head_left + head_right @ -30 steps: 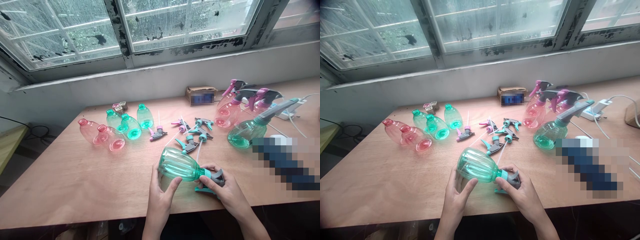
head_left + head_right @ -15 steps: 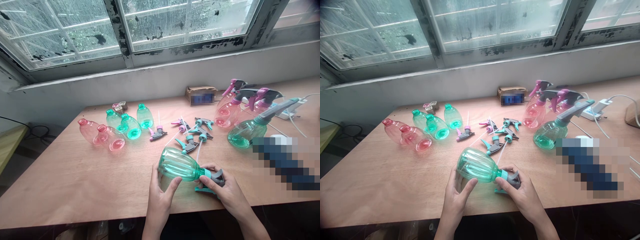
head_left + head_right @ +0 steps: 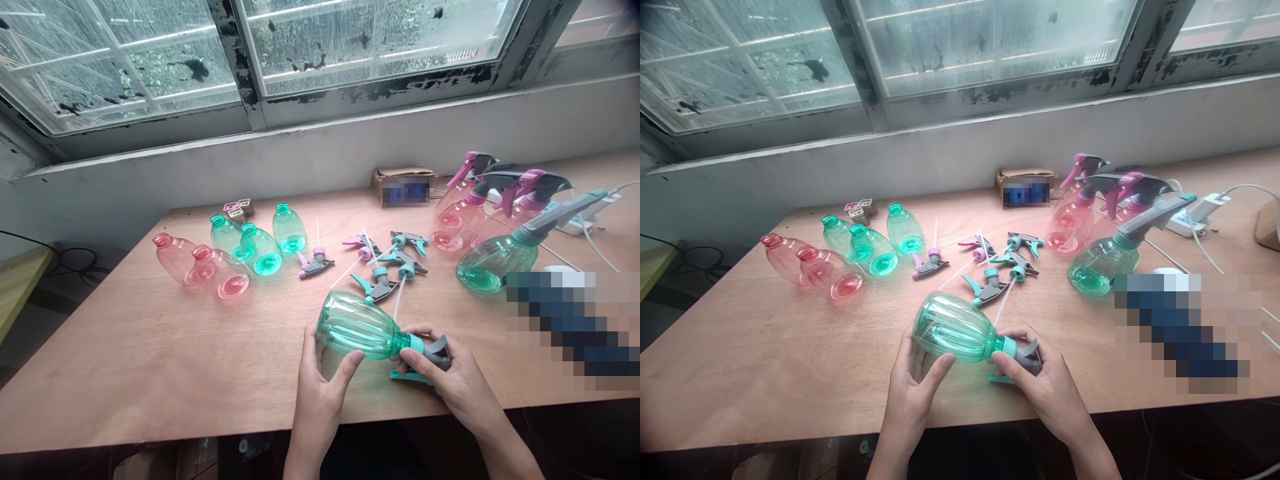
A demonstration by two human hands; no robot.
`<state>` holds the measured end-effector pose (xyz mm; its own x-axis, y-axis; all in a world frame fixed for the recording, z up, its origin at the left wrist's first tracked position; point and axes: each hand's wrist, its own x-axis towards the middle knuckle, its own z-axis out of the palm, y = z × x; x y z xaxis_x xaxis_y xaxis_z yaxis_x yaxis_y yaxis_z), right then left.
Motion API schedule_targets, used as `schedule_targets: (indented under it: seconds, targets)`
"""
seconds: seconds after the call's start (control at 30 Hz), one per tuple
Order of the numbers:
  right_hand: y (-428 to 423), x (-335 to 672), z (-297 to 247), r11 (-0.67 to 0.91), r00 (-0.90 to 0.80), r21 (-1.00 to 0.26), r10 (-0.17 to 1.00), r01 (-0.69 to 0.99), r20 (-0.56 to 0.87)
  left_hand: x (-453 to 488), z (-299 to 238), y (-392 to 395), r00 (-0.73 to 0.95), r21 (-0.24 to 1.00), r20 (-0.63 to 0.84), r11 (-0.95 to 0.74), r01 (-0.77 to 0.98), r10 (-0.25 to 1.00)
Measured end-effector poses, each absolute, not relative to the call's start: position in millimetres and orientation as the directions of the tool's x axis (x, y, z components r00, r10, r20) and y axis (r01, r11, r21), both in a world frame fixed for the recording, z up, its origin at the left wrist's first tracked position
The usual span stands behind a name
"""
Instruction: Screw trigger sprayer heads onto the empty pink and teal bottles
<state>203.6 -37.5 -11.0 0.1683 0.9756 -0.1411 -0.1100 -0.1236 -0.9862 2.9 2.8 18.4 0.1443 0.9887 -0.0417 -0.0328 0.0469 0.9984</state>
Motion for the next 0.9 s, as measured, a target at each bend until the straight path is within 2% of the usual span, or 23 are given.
schedule_targets:
  seconds: [0.9]
  targets:
    - [-38.8, 204.8, -12.9, -0.142, 0.179, -0.982, 0.970, -0.124, -0.163, 3.5, 15.8, 3.9, 0.137, 0.998, -0.044, 0.048, -0.029, 0.990]
